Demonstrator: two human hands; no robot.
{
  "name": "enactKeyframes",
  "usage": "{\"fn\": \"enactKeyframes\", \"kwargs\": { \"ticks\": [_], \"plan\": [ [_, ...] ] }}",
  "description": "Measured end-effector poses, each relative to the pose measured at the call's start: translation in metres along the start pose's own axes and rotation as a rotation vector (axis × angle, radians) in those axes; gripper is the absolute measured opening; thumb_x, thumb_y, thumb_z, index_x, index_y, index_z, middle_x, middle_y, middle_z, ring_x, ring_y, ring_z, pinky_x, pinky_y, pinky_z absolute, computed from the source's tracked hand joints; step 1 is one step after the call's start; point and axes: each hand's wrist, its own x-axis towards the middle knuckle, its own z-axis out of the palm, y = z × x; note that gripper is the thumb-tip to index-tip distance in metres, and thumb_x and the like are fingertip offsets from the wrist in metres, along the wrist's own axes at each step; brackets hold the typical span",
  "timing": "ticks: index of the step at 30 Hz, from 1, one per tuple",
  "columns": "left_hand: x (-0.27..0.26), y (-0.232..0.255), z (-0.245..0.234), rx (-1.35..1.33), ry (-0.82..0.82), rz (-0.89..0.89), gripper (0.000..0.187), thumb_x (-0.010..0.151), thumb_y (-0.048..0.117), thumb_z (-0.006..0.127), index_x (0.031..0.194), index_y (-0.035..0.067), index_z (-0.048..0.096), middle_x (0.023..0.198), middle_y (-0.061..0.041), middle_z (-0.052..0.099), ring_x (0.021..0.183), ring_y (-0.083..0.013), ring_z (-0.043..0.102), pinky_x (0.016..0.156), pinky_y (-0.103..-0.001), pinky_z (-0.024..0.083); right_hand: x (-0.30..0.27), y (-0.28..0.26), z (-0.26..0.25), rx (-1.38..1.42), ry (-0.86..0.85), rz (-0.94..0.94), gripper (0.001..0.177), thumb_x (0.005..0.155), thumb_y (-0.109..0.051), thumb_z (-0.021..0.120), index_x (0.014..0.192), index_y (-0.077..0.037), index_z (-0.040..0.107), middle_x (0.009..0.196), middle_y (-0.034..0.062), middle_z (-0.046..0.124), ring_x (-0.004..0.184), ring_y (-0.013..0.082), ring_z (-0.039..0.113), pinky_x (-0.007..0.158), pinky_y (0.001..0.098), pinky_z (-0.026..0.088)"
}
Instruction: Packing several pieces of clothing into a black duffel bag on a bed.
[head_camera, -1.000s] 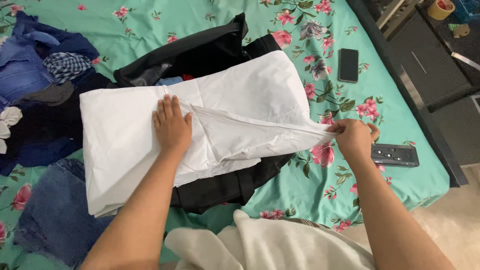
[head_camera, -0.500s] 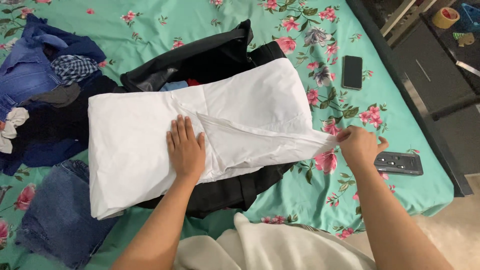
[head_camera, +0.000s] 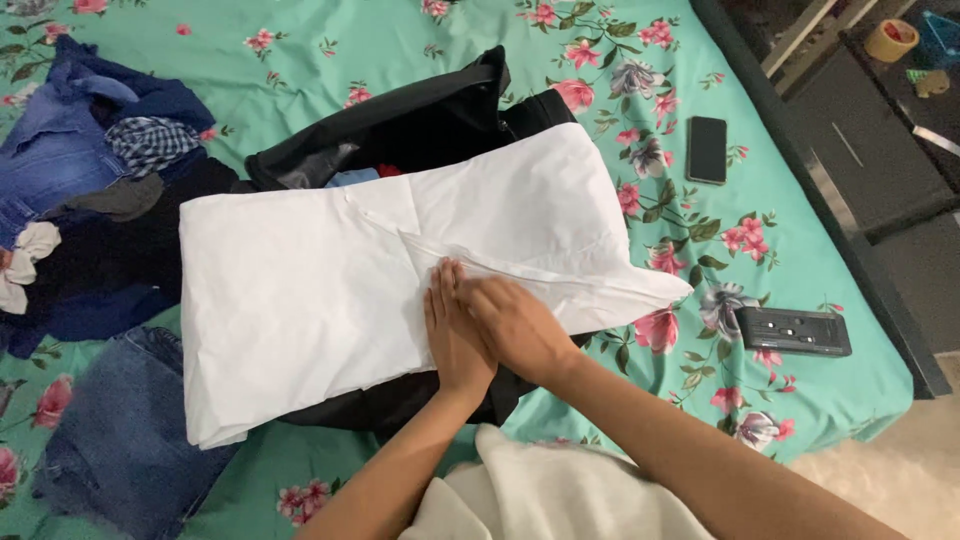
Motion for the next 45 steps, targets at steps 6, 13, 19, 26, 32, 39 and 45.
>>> {"fn": "enactKeyframes", "kwargs": {
  "ticks": [6, 13, 19, 26, 32, 39, 45],
  "plan": [
    [-0.002, -0.024, 0.008, -0.009, -0.201, -0.038, 0.070, 0.101, 0.026, 0.058, 0.155, -0.007, 0.028, 0.164, -0.019, 0.028, 0.154, -0.0336, 0.025, 0.125, -0.045, 0.024, -0.033, 0.023, -0.004, -0.025, -0.195, 0.007, 0.060, 0.090, -0.021, 0.069, 0.143, -0.002, 0.049, 0.144, 0.0169, 0.055, 0.132, 0.0340, 0.052, 0.111, 0.0452, 0.040],
    [-0.004, -0.033, 0.011, 0.141, -0.267, 0.002, 0.078, 0.095, 0.033, 0.059, 0.156, -0.005, 0.029, 0.165, -0.020, 0.027, 0.153, -0.0321, 0.025, 0.122, -0.044, 0.025, -0.046, 0.036, 0.003, -0.306, -0.390, -0.018, 0.084, 0.076, -0.018, 0.073, 0.152, -0.008, 0.039, 0.161, 0.0093, 0.038, 0.149, 0.0247, 0.034, 0.122, 0.0420, 0.025],
    [-0.002, -0.041, -0.009, 0.234, -0.239, 0.146, 0.080, 0.097, 0.050, 0.055, 0.155, 0.001, 0.031, 0.164, -0.016, 0.026, 0.152, -0.0274, 0.026, 0.121, -0.048, 0.024, -0.045, 0.031, 0.001, -0.459, -0.490, 0.014, 0.097, 0.074, -0.018, 0.074, 0.158, -0.011, 0.027, 0.167, 0.0064, 0.024, 0.152, 0.0212, 0.024, 0.123, 0.0406, 0.020],
    [-0.013, -0.039, -0.010, 0.124, -0.233, 0.271, 0.060, 0.098, 0.030, 0.065, 0.146, -0.001, 0.047, 0.149, -0.019, 0.049, 0.140, -0.0335, 0.046, 0.116, -0.046, 0.039, -0.045, 0.031, -0.009, -0.243, -0.377, 0.025, 0.085, 0.075, -0.024, 0.075, 0.150, -0.007, 0.039, 0.159, 0.0110, 0.037, 0.148, 0.0269, 0.032, 0.122, 0.0435, 0.024],
    [-0.009, -0.018, -0.016, -0.046, -0.341, 0.355, 0.064, 0.083, 0.019, 0.068, 0.139, -0.006, 0.050, 0.137, -0.022, 0.056, 0.126, -0.0366, 0.054, 0.104, -0.046, 0.045, -0.053, 0.040, -0.010, -0.231, -0.260, -0.027, 0.068, 0.074, -0.017, 0.073, 0.139, -0.002, 0.056, 0.149, 0.0144, 0.053, 0.142, 0.0295, 0.045, 0.121, 0.0436, 0.032],
    [-0.018, -0.011, -0.015, 0.344, -0.279, 0.430, 0.068, 0.084, 0.014, 0.062, 0.147, -0.001, 0.044, 0.148, -0.019, 0.048, 0.138, -0.0321, 0.047, 0.113, -0.041, 0.041, -0.057, 0.042, -0.006, -0.381, -0.272, -0.064, 0.059, 0.081, -0.011, 0.061, 0.139, 0.000, 0.056, 0.149, 0.0142, 0.053, 0.143, 0.0276, 0.045, 0.121, 0.0416, 0.033],
    [-0.029, -0.017, -0.002, 0.354, -0.317, 0.336, 0.064, 0.091, 0.011, 0.057, 0.151, -0.003, 0.039, 0.160, -0.018, 0.038, 0.146, -0.0279, 0.040, 0.118, -0.039, 0.036, -0.065, 0.042, -0.006, -0.469, -0.221, -0.092, 0.058, 0.087, -0.012, 0.054, 0.145, -0.004, 0.052, 0.153, 0.0116, 0.051, 0.145, 0.0246, 0.043, 0.121, 0.0404, 0.031]
  ]
}}
